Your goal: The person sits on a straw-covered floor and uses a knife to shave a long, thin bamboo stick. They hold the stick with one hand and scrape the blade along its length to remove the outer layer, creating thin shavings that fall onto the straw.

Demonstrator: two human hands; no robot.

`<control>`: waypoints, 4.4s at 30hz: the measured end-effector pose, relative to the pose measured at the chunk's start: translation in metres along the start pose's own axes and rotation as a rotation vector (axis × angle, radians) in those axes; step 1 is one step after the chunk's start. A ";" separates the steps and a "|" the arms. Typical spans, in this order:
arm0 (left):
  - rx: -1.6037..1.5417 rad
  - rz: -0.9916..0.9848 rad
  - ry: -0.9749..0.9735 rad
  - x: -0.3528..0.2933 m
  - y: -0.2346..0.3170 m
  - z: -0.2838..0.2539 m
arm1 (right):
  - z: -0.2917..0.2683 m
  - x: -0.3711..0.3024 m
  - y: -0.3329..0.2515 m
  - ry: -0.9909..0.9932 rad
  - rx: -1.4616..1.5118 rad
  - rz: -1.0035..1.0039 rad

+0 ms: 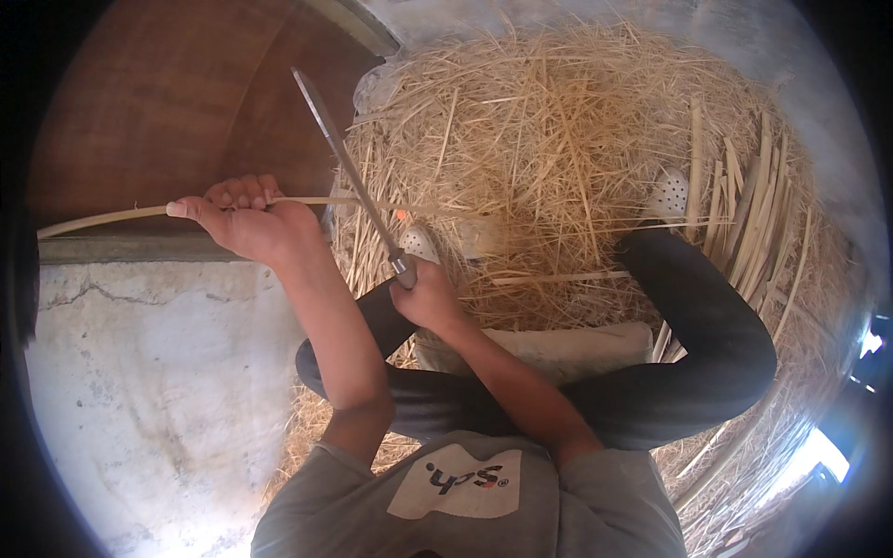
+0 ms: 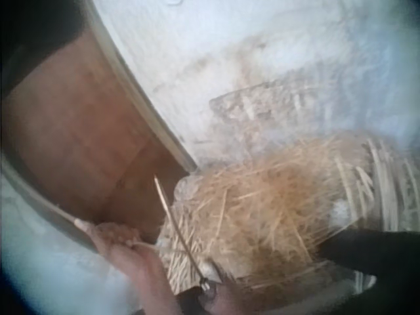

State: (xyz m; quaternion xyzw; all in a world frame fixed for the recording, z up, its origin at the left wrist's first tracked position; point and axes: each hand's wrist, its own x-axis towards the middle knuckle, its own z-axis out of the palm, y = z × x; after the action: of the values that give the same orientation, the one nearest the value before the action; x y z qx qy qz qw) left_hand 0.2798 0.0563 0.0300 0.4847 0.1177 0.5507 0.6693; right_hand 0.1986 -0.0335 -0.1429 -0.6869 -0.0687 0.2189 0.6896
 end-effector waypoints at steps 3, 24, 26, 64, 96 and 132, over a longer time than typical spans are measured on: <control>-0.009 0.025 0.056 0.000 0.002 0.003 | 0.024 0.015 0.073 0.191 -0.005 -0.067; -0.021 -0.004 0.055 -0.006 0.011 -0.013 | -0.025 -0.007 0.095 0.016 -0.104 0.470; -0.026 0.024 0.017 -0.005 0.007 -0.017 | -0.035 -0.009 0.064 0.002 0.008 0.488; 0.084 0.004 0.094 0.033 -0.016 -0.008 | -0.083 0.006 0.196 -0.133 -0.440 0.306; -0.202 -0.330 -0.440 0.053 0.006 -0.055 | -0.101 -0.002 0.195 -0.141 -0.545 0.504; -0.282 -0.336 -0.593 0.001 0.028 -0.068 | -0.034 -0.039 0.072 -0.093 -0.132 0.377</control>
State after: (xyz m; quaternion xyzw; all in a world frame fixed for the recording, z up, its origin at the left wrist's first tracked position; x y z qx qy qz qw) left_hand 0.2159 0.0907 0.0177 0.5002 -0.0804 0.2796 0.8156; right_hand 0.1618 -0.0826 -0.2065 -0.7206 0.0153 0.3705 0.5858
